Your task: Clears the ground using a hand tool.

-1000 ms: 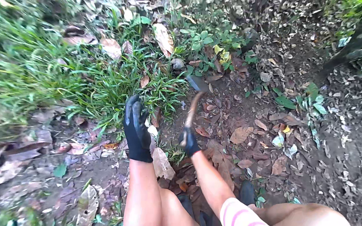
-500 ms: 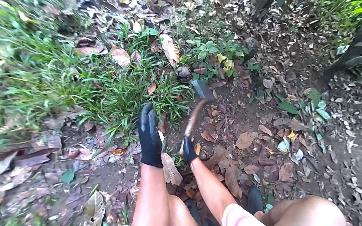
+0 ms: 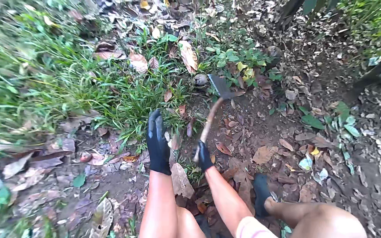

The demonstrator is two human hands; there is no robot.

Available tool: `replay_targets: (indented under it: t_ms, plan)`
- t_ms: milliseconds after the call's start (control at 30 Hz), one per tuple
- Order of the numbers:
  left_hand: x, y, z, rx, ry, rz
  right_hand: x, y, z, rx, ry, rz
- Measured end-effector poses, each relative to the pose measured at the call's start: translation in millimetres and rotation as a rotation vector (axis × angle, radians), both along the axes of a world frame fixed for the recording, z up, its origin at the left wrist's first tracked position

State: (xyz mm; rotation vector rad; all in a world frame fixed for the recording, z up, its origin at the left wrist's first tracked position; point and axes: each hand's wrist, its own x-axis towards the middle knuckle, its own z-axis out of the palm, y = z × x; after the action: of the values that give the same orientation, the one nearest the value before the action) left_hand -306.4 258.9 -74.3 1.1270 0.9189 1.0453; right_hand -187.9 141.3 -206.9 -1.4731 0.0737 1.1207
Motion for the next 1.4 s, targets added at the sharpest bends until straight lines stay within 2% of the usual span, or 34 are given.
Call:
replay_targets:
  t_ms: [67, 133, 233, 300, 367, 467, 533, 600, 667, 800, 867, 933, 1000, 1100, 1200, 1267, 1333, 1400]
  plan:
    - [-9, -7, 1, 0.024, 0.052, -0.020, -17, -18, -27, -0.110, -0.082, 0.340]
    - [-14, -7, 0, 0.034, 0.061, 0.008, -36, -93, -25, -0.234, -0.085, 0.591]
    - [-15, 4, -6, 0.021, 0.110, 0.060, -37, -214, -2, -0.374, -0.040, 0.702]
    - [-13, 10, -12, -0.001, 0.128, 0.084, -14, -249, 5, -0.424, -0.085, 0.658]
    - [-12, 10, -13, -0.007, 0.133, 0.101, 8, -224, 7, -0.330, -0.144, 0.527]
    - [-3, 7, -9, -0.005, 0.126, 0.088, 18, -116, 5, -0.123, -0.102, 0.257]
    - [5, 6, -7, 0.002, 0.127, 0.092, 4, -72, -9, -0.108, -0.029, 0.186]
    - [11, 1, -6, 0.026, 0.143, 0.058, -10, -94, -23, -0.190, -0.016, 0.313]
    - [17, -3, -6, 0.036, 0.141, 0.022, -11, -142, -15, -0.296, 0.005, 0.409]
    - [27, 6, -14, -0.002, 0.092, 0.034, 25, -191, 4, -0.336, -0.047, 0.290]
    - [27, 6, -15, -0.015, 0.077, 0.056, 39, -167, 6, -0.267, -0.069, 0.146]
    - [25, 2, -11, -0.014, 0.088, 0.035, 38, -112, 1, -0.177, -0.009, -0.055]
    - [29, -1, -6, -0.008, 0.089, 0.035, 25, -85, -15, -0.155, 0.019, -0.036]
    - [37, -1, -7, 0.002, 0.097, 0.012, -9, -142, -17, -0.227, 0.029, 0.332]
    - [39, 2, -8, -0.049, 0.075, 0.035, -11, -211, 2, -0.331, 0.056, 0.341]
    - [37, 5, -10, -0.071, 0.064, 0.047, 13, -232, 3, -0.384, -0.061, 0.317]
    - [36, 6, -9, -0.070, 0.055, 0.053, 39, -204, 6, -0.321, -0.135, 0.256]
    - [34, 1, -6, -0.058, 0.060, 0.058, 47, -140, 7, -0.195, -0.055, 0.123]
